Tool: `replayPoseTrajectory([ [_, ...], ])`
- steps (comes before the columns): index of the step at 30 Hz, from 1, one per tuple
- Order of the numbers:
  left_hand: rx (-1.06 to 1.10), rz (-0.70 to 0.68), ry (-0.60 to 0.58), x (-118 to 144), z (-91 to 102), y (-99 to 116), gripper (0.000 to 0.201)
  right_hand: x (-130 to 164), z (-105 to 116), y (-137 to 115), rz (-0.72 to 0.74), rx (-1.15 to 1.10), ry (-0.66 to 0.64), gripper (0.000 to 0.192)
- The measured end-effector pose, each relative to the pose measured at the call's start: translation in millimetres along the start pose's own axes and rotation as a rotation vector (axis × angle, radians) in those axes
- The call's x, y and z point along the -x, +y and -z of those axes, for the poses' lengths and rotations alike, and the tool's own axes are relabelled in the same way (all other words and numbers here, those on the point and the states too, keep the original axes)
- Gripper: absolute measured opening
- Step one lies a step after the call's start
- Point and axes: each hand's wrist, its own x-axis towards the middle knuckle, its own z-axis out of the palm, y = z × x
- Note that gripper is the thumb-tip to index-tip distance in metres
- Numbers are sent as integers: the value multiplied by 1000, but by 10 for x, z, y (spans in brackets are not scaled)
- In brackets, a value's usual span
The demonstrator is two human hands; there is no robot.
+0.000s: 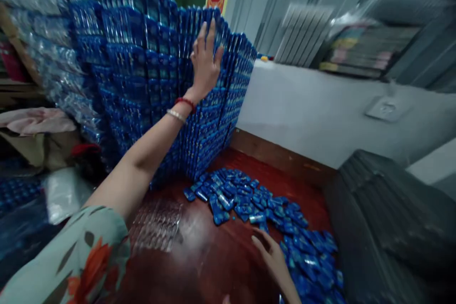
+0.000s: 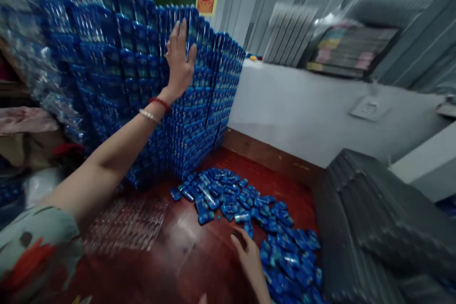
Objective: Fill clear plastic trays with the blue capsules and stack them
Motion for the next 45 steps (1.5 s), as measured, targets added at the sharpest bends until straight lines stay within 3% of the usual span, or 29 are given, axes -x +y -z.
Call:
replayPoseTrajectory([
  [1,57,-110,-37,362,104,50,54,61,-83,108,-4,42,-7,41],
  [2,129,-213,-159,780,217,88,49,91,-178,178,10,92,-9,40],
  [4,243,-306,-514,1705,435,109,41,42,-401,191,100,209,-19,39],
  [5,260,-270,-702,2164,521,83,38,-41,-524,139,166,278,-31,38],
  [7,153,-60,-996,2959,597,-43,35,-316,-773,-52,293,441,-67,36],
  [9,-89,226,-1210,3494,528,-235,39,-695,-988,-282,348,645,-97,38],
  [10,-153,287,-1237,3655,449,-335,42,-900,-1071,-384,338,730,-98,42],
  [13,-239,376,-1256,3843,136,-556,46,-1441,-1205,-554,203,887,-141,50],
  [16,-264,419,-1246,3909,-122,-573,46,-1712,-1209,-500,136,928,-204,49],
  [19,-272,456,-1218,4072,-223,-424,49,-1685,-1141,-330,168,926,-228,46],
  [22,-236,462,-1222,4295,-173,-193,51,-1458,-1012,-166,213,914,-243,42],
  [29,273,495,-1243,4738,239,435,56,-720,-599,11,218,939,-280,35],
  [33,531,579,-1144,4744,567,547,48,-710,-583,-166,101,982,-246,35],
  [36,475,555,-996,4632,823,333,38,-1030,-908,-396,213,873,-235,37],
  [39,180,439,-925,4540,1102,-56,34,-1482,-1420,-584,310,774,-326,38],
  [42,-169,329,-969,4553,1403,-409,34,-1892,-1835,-658,292,777,-331,44],
  [45,-350,229,-1067,4674,1649,-578,37,-2109,-1981,-598,268,774,-356,48],
])
